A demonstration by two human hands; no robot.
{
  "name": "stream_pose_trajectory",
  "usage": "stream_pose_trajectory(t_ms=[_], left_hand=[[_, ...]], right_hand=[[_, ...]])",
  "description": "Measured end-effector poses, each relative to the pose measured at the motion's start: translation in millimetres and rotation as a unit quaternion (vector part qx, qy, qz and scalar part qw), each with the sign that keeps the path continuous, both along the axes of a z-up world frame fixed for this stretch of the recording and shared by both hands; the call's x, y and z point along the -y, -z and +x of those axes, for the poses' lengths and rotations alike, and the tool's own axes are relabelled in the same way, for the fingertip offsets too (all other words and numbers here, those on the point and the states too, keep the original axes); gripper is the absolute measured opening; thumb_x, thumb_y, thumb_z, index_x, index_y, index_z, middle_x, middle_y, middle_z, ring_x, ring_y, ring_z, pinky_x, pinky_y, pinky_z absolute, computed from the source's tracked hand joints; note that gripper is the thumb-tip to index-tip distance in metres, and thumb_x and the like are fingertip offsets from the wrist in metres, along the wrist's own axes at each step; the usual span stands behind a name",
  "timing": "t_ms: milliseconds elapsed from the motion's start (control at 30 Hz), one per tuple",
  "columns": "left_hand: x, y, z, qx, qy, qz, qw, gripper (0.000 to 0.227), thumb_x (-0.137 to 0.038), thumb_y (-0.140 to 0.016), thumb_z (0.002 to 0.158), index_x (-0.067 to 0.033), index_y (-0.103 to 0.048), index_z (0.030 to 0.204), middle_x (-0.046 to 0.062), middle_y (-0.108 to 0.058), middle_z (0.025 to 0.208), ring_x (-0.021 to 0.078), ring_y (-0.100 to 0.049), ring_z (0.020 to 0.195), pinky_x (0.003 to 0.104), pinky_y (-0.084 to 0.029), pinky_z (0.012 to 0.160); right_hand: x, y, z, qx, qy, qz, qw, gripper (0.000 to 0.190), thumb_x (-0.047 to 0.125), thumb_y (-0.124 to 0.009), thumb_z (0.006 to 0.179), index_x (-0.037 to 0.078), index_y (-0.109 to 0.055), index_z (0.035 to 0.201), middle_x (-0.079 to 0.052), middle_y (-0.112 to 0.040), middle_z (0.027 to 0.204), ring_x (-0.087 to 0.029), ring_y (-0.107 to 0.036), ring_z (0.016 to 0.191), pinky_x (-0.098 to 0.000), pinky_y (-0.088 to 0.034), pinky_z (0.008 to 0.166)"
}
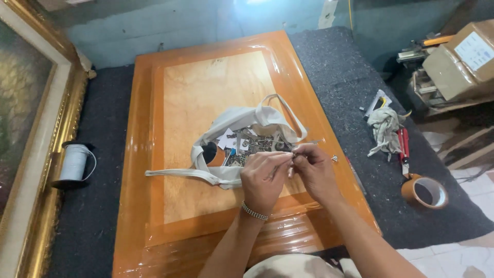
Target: Installing metal hanging hardware onto the back of a wooden picture frame using a manual screwdriver.
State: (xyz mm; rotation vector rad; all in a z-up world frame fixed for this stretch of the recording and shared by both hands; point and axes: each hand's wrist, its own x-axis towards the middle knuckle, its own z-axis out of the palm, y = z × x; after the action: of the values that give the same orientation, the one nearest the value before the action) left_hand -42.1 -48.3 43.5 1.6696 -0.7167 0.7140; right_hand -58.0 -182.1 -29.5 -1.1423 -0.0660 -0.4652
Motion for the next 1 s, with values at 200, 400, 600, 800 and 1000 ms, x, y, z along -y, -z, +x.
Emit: stream_pose_trajectory(t_ms=[200,400,600,800,1000], left_hand=[[17,-10,-14,0.069,0.020,0.045,0.996,0.013,-0.008,-0.067,0.072,-0.0204,-0.069,0.078,-0.006,-0.067,0.076,0.0142,-0.063,0.068,0.027,-0.048,0.067],[40,-27,-33,-0.008,0.075,0.040,0.996,0.010,-0.007,-0.069,0.071,-0.0174,-0.069,0.072,-0.004,-0.067,0.070,0.0153,-0.063,0.062,0.024,-0.048,0.062],[81,-9,-39,-0.450,0.178,-0.031,0.875,0.014,-0.004,-0.065,0.074,-0.0013,-0.067,0.087,0.007,-0.067,0.074,0.0083,-0.062,0.065,0.022,-0.051,0.064],[121,7,-51,-0.688,0.127,-0.059,0.712,0.005,-0.014,-0.059,0.082,-0.0101,-0.057,0.084,0.002,-0.057,0.072,0.0116,-0.058,0.067,0.022,-0.039,0.051],[146,7,-59,-0.696,0.102,-0.061,0.708,0.005,-0.013,-0.058,0.082,-0.0100,-0.057,0.087,0.004,-0.067,0.085,0.0130,-0.058,0.064,0.023,-0.040,0.051]], right_hand=[[16,0,-20,0.083,0.005,0.045,0.995,0.013,-0.005,-0.056,0.080,-0.008,-0.051,0.092,-0.019,-0.053,0.076,-0.024,-0.061,0.063,-0.0301,-0.055,0.047],[41,-29,-41,0.087,0.028,-0.013,0.996,0.013,-0.003,-0.064,0.074,-0.008,-0.054,0.082,-0.018,-0.052,0.071,-0.023,-0.060,0.055,-0.0324,-0.054,0.043],[76,-63,-70,-0.239,0.062,-0.057,0.967,0.024,0.003,-0.069,0.072,-0.005,-0.061,0.093,-0.013,-0.058,0.069,-0.018,-0.057,0.060,-0.0311,-0.052,0.049],[140,-83,-92,-0.465,0.190,-0.272,0.820,0.024,0.030,-0.057,0.079,0.014,-0.067,0.094,0.001,-0.068,0.086,-0.011,-0.062,0.081,-0.0266,-0.043,0.071],[191,-75,-97,-0.507,0.210,-0.437,0.713,0.021,0.029,-0.055,0.084,0.021,-0.065,0.100,0.001,-0.067,0.086,-0.015,-0.055,0.055,-0.0292,-0.040,0.052]])
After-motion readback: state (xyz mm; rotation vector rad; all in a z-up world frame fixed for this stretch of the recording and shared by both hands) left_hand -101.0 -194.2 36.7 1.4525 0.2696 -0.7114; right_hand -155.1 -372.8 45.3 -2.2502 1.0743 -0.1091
